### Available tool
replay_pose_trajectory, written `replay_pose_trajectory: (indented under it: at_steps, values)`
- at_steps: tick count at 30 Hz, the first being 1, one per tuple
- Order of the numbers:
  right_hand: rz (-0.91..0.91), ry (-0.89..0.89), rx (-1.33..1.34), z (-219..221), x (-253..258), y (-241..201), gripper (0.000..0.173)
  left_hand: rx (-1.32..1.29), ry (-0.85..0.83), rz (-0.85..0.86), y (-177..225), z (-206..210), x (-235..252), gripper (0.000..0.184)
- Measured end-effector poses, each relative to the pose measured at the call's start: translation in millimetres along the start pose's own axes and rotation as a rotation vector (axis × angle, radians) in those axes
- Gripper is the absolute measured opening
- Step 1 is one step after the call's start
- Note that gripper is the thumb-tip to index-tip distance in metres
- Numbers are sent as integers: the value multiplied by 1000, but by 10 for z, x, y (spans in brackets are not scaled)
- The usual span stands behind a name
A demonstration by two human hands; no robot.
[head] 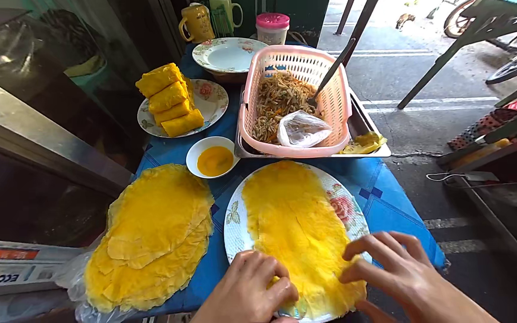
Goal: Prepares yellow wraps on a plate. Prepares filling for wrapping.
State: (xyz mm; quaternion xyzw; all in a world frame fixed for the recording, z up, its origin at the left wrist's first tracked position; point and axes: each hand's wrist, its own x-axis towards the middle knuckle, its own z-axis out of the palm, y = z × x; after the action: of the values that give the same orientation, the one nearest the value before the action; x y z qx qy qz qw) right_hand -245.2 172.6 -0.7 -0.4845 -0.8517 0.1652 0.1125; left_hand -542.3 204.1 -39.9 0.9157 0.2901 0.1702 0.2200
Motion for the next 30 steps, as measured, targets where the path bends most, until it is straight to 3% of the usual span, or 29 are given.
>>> replay_pose_trajectory:
  at_steps: [2,9,15,21,30]
  values:
    - [50,-72,-25,-2,-119,-58,16,-21,14,-12,-2,28,-53,24]
    - [64,125,-64,238,-148,3,10,4,66,3,-45,79,-33,19]
    - [77,201,40,260,-108,-86,8,92,245,11,-104,40,9,22]
    - [65,82,30,259,-194,-139,18,100,149,17,-103,-9,-73,21]
    - [66,183,-30,386,-193,-130,12,98,198,-35,-95,54,-65,24]
